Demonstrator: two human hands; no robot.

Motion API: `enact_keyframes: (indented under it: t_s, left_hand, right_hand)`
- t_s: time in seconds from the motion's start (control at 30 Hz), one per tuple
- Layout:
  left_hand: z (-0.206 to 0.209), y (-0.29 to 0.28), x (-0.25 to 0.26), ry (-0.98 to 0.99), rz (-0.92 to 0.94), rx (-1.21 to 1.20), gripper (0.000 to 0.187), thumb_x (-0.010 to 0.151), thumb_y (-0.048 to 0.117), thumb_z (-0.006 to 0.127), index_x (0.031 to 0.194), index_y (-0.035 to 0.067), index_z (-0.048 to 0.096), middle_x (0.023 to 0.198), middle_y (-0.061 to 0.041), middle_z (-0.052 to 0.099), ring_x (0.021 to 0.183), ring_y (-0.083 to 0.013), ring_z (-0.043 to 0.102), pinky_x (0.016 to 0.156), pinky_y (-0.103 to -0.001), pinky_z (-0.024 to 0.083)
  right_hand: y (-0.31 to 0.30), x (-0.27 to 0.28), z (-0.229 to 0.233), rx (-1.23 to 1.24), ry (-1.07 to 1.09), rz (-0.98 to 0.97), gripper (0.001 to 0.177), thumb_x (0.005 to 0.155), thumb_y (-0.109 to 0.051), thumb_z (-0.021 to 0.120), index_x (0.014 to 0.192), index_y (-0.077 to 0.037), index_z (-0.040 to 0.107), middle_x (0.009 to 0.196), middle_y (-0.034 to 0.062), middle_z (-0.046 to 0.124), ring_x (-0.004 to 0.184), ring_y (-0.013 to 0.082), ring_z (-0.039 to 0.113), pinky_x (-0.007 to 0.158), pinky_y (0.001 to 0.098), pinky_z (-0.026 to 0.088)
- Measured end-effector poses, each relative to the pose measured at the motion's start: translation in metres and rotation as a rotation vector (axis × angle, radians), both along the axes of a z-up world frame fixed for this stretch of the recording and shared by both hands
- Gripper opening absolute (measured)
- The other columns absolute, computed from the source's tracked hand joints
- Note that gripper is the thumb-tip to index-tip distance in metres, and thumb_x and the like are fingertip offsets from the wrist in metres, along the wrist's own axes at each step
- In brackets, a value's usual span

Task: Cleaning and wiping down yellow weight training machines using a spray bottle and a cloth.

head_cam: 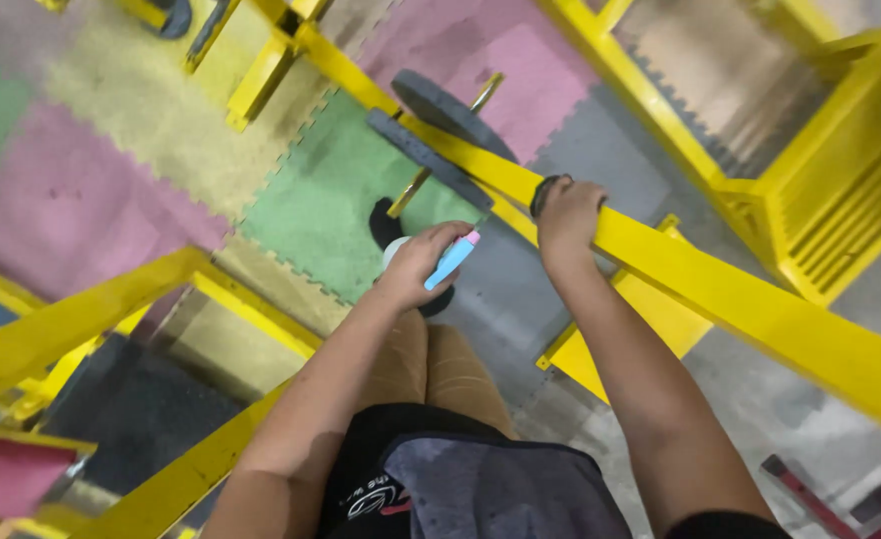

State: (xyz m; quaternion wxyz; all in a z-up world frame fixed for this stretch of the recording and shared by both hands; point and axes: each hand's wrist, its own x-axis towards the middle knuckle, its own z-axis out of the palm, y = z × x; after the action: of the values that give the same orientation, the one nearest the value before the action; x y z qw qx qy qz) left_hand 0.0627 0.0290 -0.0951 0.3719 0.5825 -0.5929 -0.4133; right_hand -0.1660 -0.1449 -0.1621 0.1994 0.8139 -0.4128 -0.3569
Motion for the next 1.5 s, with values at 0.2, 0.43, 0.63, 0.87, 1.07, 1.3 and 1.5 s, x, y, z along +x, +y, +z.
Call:
enact_keyframes:
  t_s: [0.2,0.43,0.63,0.87,1.07,1.3,1.5]
  left_hand:
    - [-0.017,0.002,0.027,0.002,0.048,0.054,0.053,0.078,0.006,0.069,0.130,0.008,0.057,0.137,-0.014,0.064,0.123,-0.0369,0.062,0.102,-0.042,0.052]
    - [-0.036,-0.005,0.054,-0.012,0.051,0.072,0.051,0.080,0.005,0.068,0.130,0.007,0.057,0.138,-0.013,0.063,0.125,-0.0370,0.063,0.104,-0.042,0.052]
    - [-0.047,-0.022,0.065,-0.001,0.041,0.070,0.051,0.081,0.005,0.070,0.130,0.006,0.055,0.141,-0.014,0.061,0.126,-0.0384,0.061,0.104,-0.043,0.051]
    - [-0.059,-0.058,0.073,0.049,0.074,0.162,0.053,0.082,0.004,0.067,0.133,0.007,0.054,0.138,-0.014,0.063,0.124,-0.0386,0.062,0.103,-0.042,0.052]
    - [-0.080,-0.088,0.075,-0.029,0.013,0.315,0.053,0.082,0.008,0.067,0.132,0.006,0.049,0.112,-0.018,0.070,0.102,-0.0408,0.068,0.083,-0.046,0.056]
    - [-0.102,-0.119,0.082,-0.314,-0.185,0.433,0.041,0.091,0.021,0.069,0.123,0.005,0.047,0.086,-0.025,0.071,0.078,-0.0468,0.069,0.067,-0.056,0.053]
    - [-0.096,-0.141,0.096,-0.382,-0.142,0.386,0.050,0.078,0.022,0.074,0.117,0.003,0.048,0.081,-0.025,0.070,0.077,-0.0479,0.068,0.068,-0.056,0.054]
  right_hand:
    - [-0.015,0.068,-0.096,0.209,0.078,-0.116,0.072,0.100,-0.052,0.051,0.149,0.000,0.047,0.129,0.0248,0.065,0.114,0.0416,0.061,0.096,0.0575,0.041]
    - [-0.021,0.102,-0.157,0.245,0.040,-0.085,0.081,0.097,-0.061,0.049,0.147,0.002,0.045,0.134,0.0249,0.060,0.120,0.0453,0.057,0.098,0.0600,0.039]
    - [-0.009,0.057,-0.150,0.217,-0.126,-0.129,0.075,0.095,-0.052,0.058,0.148,-0.001,0.049,0.133,0.0220,0.062,0.121,0.0402,0.057,0.099,0.0594,0.039]
    - [-0.007,0.030,0.007,0.240,-0.206,-0.329,0.081,0.076,-0.052,0.065,0.139,-0.003,0.055,0.130,0.0181,0.060,0.122,0.0360,0.054,0.096,0.0560,0.041]
    - [-0.018,0.045,0.005,-0.013,-0.654,-0.092,0.040,0.099,-0.043,0.059,0.131,-0.021,0.066,0.132,0.0142,0.066,0.126,0.0336,0.059,0.104,0.0505,0.043]
    - [0.012,0.110,-0.067,1.135,-1.854,-1.611,0.059,0.111,-0.039,0.053,0.143,0.011,0.049,0.129,0.0248,0.054,0.114,0.0284,0.050,0.100,0.0421,0.041]
    - [-0.044,0.124,-0.053,1.001,-1.755,-1.377,0.054,0.108,-0.034,0.054,0.149,-0.002,0.043,0.146,0.0057,0.054,0.134,0.0149,0.051,0.113,0.0315,0.040]
